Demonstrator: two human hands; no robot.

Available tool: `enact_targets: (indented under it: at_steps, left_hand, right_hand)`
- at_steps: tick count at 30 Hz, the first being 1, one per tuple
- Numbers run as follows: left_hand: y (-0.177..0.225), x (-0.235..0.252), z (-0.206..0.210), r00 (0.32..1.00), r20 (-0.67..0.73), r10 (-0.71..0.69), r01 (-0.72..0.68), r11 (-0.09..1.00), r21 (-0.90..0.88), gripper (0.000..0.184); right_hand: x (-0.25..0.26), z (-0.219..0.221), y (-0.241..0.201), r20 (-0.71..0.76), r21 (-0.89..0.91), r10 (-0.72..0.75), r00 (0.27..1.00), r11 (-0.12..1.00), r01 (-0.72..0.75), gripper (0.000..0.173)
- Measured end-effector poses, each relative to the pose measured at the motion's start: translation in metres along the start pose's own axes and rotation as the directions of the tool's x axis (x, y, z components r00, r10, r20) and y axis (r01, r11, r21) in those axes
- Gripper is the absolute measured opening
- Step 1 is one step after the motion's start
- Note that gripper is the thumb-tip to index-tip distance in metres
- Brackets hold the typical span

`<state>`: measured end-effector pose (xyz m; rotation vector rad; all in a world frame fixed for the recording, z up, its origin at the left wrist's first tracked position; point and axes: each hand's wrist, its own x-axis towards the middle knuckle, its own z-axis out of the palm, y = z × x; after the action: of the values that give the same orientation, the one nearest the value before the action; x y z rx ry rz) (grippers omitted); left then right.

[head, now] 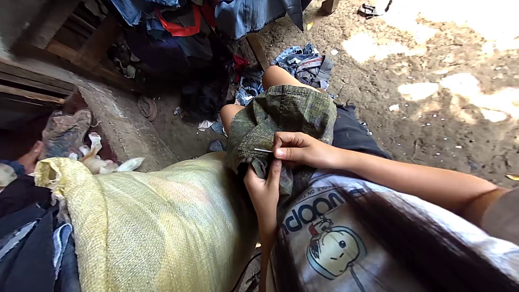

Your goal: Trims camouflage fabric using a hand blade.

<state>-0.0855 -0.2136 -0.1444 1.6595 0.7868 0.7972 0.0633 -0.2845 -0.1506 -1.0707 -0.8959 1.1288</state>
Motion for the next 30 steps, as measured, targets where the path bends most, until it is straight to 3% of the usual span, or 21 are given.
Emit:
enact_targets:
  at_steps: [2, 4, 9, 13, 18, 24, 30]
  left_hand:
    - [-0.002, 0.001, 0.002, 0.999, -0.041, -0.012, 0.011, 1.000, -0.005, 0.013]
    - [-0.002, 0.000, 0.001, 0.997, -0.063, -0.034, 0.031, 0.998, -0.045, 0.013]
    - [0.002, -0.003, 0.000, 0.991, -0.101, -0.086, 0.072, 0.988, -0.136, 0.013]
    - [0.005, -0.004, 0.000, 0.987, -0.115, -0.115, 0.095, 0.981, -0.168, 0.012]
    - [0.001, -0.005, 0.005, 0.991, -0.085, -0.099, 0.085, 0.985, -0.150, 0.012]
    - [0.015, -0.003, 0.003, 0.947, -0.067, -0.314, 0.278, 0.906, -0.319, 0.015]
    - [0.016, -0.005, 0.005, 0.911, -0.073, -0.406, 0.340, 0.839, -0.425, 0.016]
  right_hand:
    - [-0.001, -0.001, 0.003, -0.003, -0.194, -0.092, 0.996, 0.977, 0.090, 0.017]
    - [-0.003, -0.003, 0.007, 0.017, -0.365, -0.153, 0.988, 0.919, 0.149, 0.030]
    - [-0.005, -0.006, 0.011, 0.038, -0.604, -0.203, 0.979, 0.775, 0.184, 0.050]
    - [-0.007, -0.001, 0.013, -0.029, -0.646, -0.233, 0.972, 0.746, 0.160, 0.055]
    - [-0.005, 0.012, 0.012, -0.117, -0.568, -0.216, 0.969, 0.815, 0.113, 0.056]
    - [-0.005, 0.015, 0.017, -0.147, -0.606, -0.276, 0.950, 0.784, 0.134, 0.057]
    - [-0.014, 0.010, 0.022, -0.153, -0.685, -0.328, 0.932, 0.715, 0.139, 0.058]
